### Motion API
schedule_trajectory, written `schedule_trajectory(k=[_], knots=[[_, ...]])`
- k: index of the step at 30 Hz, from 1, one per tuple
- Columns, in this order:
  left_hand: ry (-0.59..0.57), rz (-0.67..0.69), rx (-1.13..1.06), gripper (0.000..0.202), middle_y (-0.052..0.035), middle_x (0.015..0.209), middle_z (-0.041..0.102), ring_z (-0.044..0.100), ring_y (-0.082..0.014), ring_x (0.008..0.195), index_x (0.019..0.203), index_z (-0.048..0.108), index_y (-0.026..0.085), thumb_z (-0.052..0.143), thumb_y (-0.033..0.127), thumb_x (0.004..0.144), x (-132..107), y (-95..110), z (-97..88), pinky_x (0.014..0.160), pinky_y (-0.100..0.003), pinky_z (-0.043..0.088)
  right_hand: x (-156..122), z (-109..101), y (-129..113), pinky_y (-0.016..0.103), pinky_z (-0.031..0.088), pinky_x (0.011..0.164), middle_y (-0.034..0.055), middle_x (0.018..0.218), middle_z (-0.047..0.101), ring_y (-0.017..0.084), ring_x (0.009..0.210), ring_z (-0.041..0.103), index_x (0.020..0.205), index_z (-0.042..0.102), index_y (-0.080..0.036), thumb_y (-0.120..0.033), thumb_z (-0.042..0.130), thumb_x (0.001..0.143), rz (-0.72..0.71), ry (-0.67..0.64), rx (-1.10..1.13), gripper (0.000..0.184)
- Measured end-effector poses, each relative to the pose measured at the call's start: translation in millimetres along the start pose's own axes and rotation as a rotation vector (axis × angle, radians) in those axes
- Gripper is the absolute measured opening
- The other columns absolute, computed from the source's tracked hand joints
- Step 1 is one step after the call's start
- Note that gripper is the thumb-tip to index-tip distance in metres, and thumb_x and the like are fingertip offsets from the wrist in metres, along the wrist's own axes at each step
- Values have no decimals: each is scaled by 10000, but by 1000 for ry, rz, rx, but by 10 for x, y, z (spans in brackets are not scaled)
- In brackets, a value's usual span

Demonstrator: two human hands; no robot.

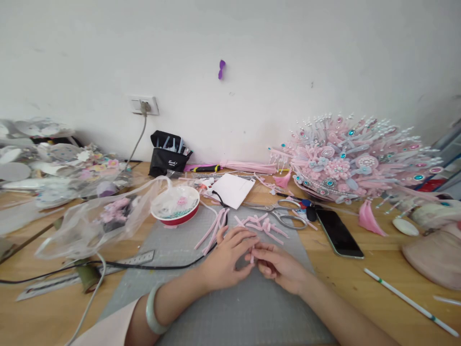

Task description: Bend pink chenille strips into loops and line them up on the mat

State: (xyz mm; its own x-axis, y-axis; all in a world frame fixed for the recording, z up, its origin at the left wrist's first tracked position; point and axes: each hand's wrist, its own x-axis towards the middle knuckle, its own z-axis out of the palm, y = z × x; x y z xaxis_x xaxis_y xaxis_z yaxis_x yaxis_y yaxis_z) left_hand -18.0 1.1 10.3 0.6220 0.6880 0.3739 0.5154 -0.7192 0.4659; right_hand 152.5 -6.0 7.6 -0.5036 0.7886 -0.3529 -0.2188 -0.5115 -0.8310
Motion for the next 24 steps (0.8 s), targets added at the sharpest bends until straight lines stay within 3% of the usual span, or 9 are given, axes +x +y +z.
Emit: schedule_trajectory(k=[8, 16, 24], knots=[[23, -42, -3, 403, -43, 1144, 550, 411, -221, 1102, 1131, 471, 258, 491, 149, 744, 12, 32, -23, 967, -417, 150, 9, -2, -5, 169, 95, 367, -78, 450, 392, 4, 372, 246, 678, 598, -119, -246, 676, 656, -18, 55, 50, 151], [-21, -19, -8, 456, -66, 1180, 529, 395, -244, 1122, 1150, 456, 244, 565, 411, 739, 2, -11, -16, 961, -424, 159, 24, -7, 10, 157, 92, 358, -16, 638, 545, -20, 374, 251, 719, 620, -114, -223, 663, 666, -28, 55, 76, 128], [23, -90, 6, 337, -42, 1078, 583, 449, -223, 1058, 1067, 516, 252, 572, 288, 737, 35, 29, -4, 962, -434, 169, 12, -10, 4, 149, 98, 364, 8, 670, 590, -26, 369, 249, 746, 605, -118, -211, 659, 675, -7, 48, 100, 129]])
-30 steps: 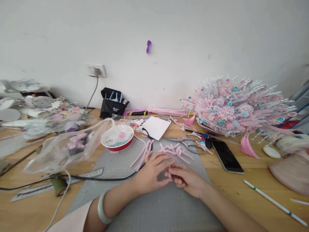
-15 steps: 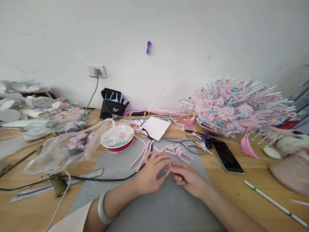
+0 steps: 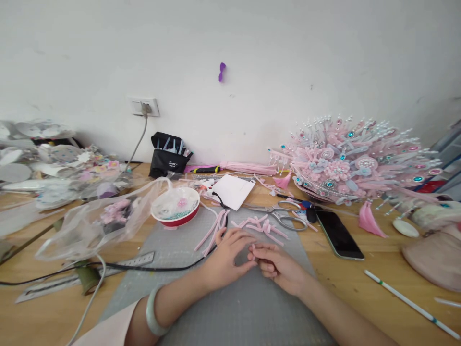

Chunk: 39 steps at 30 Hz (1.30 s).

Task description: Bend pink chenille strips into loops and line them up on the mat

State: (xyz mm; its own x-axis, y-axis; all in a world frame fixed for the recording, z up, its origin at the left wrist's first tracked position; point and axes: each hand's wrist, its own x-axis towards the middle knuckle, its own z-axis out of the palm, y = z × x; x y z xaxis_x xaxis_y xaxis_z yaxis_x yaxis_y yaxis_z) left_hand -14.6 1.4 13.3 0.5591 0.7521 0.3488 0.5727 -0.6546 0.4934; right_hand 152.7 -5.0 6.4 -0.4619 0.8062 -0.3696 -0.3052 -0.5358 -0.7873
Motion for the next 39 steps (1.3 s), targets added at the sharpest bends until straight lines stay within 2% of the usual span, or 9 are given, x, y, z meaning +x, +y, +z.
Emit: schedule_trajectory(k=[6, 12, 14, 18, 22, 26, 30, 34, 39], knots=[[40, 14, 29, 329, -32, 1045, 597, 460, -212, 1044, 1047, 531, 242, 526, 199, 721, -12, 19, 23, 970, -424, 149, 2, -6, 13, 150, 105, 364, 16, 723, 596, -26, 370, 266, 729, 597, -124, -232, 647, 694, 3, -27, -2, 125], [63, 50, 57, 297, -27, 1034, 613, 477, -204, 1044, 1034, 537, 242, 478, 172, 752, -11, 1, 28, 986, -430, 90, 12, 0, 6, 134, 110, 362, -30, 607, 508, -19, 392, 296, 707, 612, -122, -206, 680, 657, 21, 6, 33, 119], [64, 53, 56, 279, -26, 1021, 618, 499, -197, 1017, 1024, 542, 244, 472, 179, 762, -5, 0, 23, 987, -428, 91, 14, -5, 2, 128, 105, 357, -26, 626, 516, -25, 389, 274, 710, 616, -121, -200, 683, 655, 29, 10, 49, 117], [51, 25, 38, 252, -27, 995, 630, 544, -187, 946, 1023, 541, 242, 487, 231, 777, -5, -14, 15, 977, -425, 134, 13, -24, -8, 115, 106, 350, 7, 736, 564, -33, 397, 250, 721, 624, -115, -207, 673, 674, 43, -6, 81, 115], [13, -8, -2, 220, -27, 929, 647, 568, -178, 867, 990, 552, 224, 503, 286, 785, 4, -34, 2, 934, -401, 223, 12, -38, -25, 108, 109, 348, -10, 710, 541, -34, 399, 238, 736, 631, -117, -218, 662, 694, 45, -23, 110, 114], [-74, -50, -140, 185, -18, 761, 636, 550, -151, 694, 896, 581, 189, 473, 311, 808, 29, -37, -5, 751, -298, 353, 9, -45, -48, 107, 120, 349, -21, 693, 524, -31, 407, 247, 731, 630, -111, -211, 652, 701, 52, -39, 143, 107], [-113, -182, -382, 265, -4, 661, 542, 454, -126, 592, 850, 574, 151, 460, 387, 804, 41, -34, 30, 552, -220, 335, 5, -47, -62, 118, 122, 347, -28, 657, 510, -20, 406, 243, 734, 627, -117, -209, 652, 693, 57, -44, 171, 103], [-87, -286, -654, 275, 23, 651, 456, 387, -110, 595, 780, 521, 152, 459, 420, 795, 38, -20, 85, 544, -208, 318, 0, -40, -56, 138, 119, 356, -35, 615, 479, -4, 418, 259, 742, 629, -133, -209, 672, 667, 34, -17, 175, 115], [-16, -372, -793, 364, 44, 582, 366, 339, -102, 545, 668, 472, 170, 353, 476, 824, 20, -17, 128, 516, -213, 295, 4, -25, -27, 167, 115, 378, -44, 575, 430, 15, 446, 259, 715, 635, -135, -219, 722, 607, -17, 63, 122, 162]])
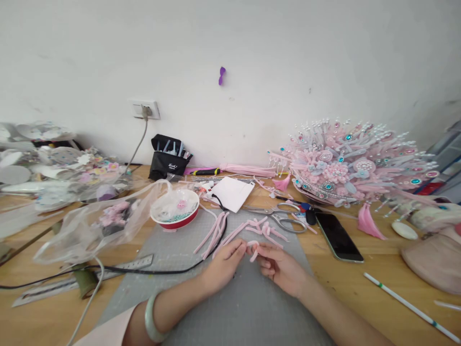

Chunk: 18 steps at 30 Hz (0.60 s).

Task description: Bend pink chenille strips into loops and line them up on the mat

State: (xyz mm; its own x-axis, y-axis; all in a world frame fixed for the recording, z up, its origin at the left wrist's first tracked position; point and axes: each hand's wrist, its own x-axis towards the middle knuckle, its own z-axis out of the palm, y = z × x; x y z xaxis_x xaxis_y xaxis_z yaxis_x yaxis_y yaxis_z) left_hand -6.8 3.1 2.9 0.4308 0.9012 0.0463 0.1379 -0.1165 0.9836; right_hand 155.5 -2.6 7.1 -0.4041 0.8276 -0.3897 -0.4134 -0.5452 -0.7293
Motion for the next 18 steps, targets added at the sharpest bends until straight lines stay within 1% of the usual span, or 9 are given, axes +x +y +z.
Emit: schedule_trajectory(k=[3, 5, 8, 11, 13, 15, 18], knots=[[-36, -82, -117, 383, 61, 523, 343, 311, -82, 453, 674, 470, 170, 345, 503, 815, 6, -15, 13, 440, -205, 257, 14, 2, 22, 179, 111, 395, -46, 567, 410, 24, 456, 232, 725, 643, -141, -245, 730, 602, -64, 24, -52, 182], [-82, -102, -169, 392, 51, 527, 419, 349, -70, 424, 666, 478, 161, 367, 513, 800, 16, -13, 24, 427, -199, 268, 25, -1, 36, 189, 108, 404, -47, 550, 402, 32, 459, 216, 721, 640, -143, -266, 724, 612, -98, 13, -85, 185], [-120, -108, -209, 400, 5, 616, 551, 440, -70, 443, 681, 530, 140, 405, 507, 782, 28, 8, 36, 435, -194, 302, 39, -12, 52, 201, 101, 413, -39, 534, 411, 44, 464, 210, 701, 617, -142, -303, 698, 641, -113, -71, -108, 191], [-126, -145, -267, 406, -28, 676, 611, 484, -81, 468, 729, 575, 125, 445, 508, 760, 25, 31, 36, 409, -185, 281, 42, -23, 64, 207, 100, 420, -29, 549, 432, 49, 471, 238, 713, 596, -144, -330, 666, 676, -110, -116, -132, 202], [-130, -151, -328, 410, -45, 707, 637, 509, -90, 491, 750, 590, 118, 468, 509, 750, 18, 32, 34, 444, -191, 323, 40, -27, 68, 207, 103, 424, -34, 549, 423, 47, 469, 249, 721, 591, -147, -339, 660, 682, -106, -102, -147, 207], [-142, -146, -391, 405, -57, 723, 651, 528, -98, 511, 764, 601, 110, 481, 497, 752, 11, 19, 33, 515, -211, 377, 39, -29, 68, 208, 107, 426, -36, 548, 420, 44, 466, 257, 714, 593, -145, -339, 663, 679, -108, -84, -161, 209], [-165, -139, -475, 374, -65, 741, 662, 547, -110, 527, 779, 602, 110, 489, 466, 765, 8, -12, 36, 550, -228, 398, 40, -31, 61, 212, 109, 427, -29, 557, 445, 41, 463, 270, 703, 601, -138, -337, 670, 670, -121, -71, -190, 213]])
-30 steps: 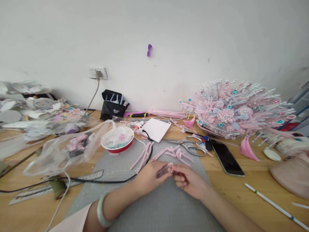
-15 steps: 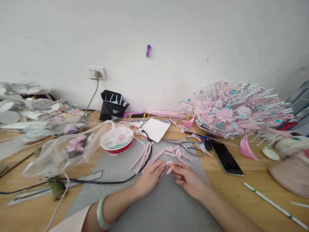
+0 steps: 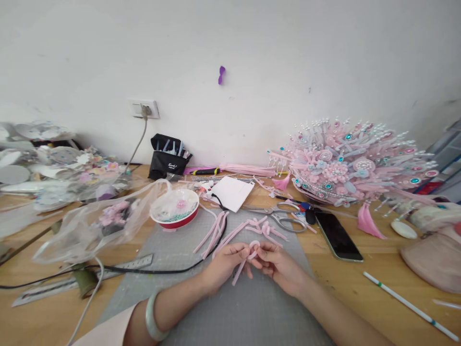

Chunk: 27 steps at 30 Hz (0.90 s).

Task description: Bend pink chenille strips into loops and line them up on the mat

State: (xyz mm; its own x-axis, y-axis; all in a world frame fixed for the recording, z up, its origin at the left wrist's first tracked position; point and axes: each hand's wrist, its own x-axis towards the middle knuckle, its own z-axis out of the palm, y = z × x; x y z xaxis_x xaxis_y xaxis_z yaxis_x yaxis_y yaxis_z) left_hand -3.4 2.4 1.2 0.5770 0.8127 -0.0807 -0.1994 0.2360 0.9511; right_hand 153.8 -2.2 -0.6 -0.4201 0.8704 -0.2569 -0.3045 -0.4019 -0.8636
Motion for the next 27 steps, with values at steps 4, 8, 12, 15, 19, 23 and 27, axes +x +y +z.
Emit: schedule_trajectory(k=[4, 8, 12, 15, 19, 23, 27], knots=[[7, 0, -18, 351, -56, 700, 662, 557, -120, 521, 754, 603, 116, 523, 458, 746, 8, -9, -6, 535, -230, 398, -6, 0, -7, 220, 98, 428, -31, 547, 444, 39, 452, 250, 695, 605, -136, -351, 682, 650, 2, 15, -36, 233], [58, -26, 20, 337, -34, 639, 644, 536, -109, 513, 690, 627, 111, 585, 445, 698, 5, 24, -1, 525, -217, 385, -24, 17, -8, 220, 98, 432, -23, 563, 461, 46, 470, 278, 699, 600, -136, -344, 688, 642, 22, -1, -34, 233], [80, -66, 4, 342, -32, 597, 633, 518, -105, 496, 673, 619, 106, 605, 447, 672, -3, 38, 9, 514, -220, 388, -31, 34, -14, 222, 103, 433, -17, 560, 487, 50, 466, 300, 669, 591, -139, -359, 673, 648, 36, 6, -87, 236], [80, -81, 30, 356, -19, 538, 607, 497, -95, 462, 652, 592, 109, 579, 463, 685, -1, 28, 14, 484, -210, 369, -24, 35, -15, 218, 130, 441, -14, 596, 519, 56, 485, 336, 669, 601, -151, -365, 667, 649, 3, 76, -179, 225], [106, -59, 84, 339, 26, 479, 537, 432, -64, 404, 608, 537, 132, 567, 459, 692, 5, 22, 17, 420, -182, 320, -13, 38, -12, 218, 137, 447, -35, 574, 502, 46, 456, 286, 678, 628, -169, -383, 669, 641, -55, 196, -278, 221], [118, -88, 93, 314, 61, 448, 473, 344, -44, 345, 590, 478, 155, 568, 437, 695, 1, 33, 20, 338, -168, 206, -18, 46, -23, 219, 128, 432, -42, 557, 465, 43, 450, 259, 689, 633, -165, -336, 693, 621, -54, 146, -123, 194], [72, -83, 86, 302, 57, 461, 482, 363, -44, 380, 595, 475, 153, 571, 416, 708, -7, 45, 31, 377, -165, 236, -20, 33, -29, 207, 117, 421, -43, 548, 419, 44, 461, 262, 682, 613, -145, -294, 690, 624, 11, 61, 87, 177]])
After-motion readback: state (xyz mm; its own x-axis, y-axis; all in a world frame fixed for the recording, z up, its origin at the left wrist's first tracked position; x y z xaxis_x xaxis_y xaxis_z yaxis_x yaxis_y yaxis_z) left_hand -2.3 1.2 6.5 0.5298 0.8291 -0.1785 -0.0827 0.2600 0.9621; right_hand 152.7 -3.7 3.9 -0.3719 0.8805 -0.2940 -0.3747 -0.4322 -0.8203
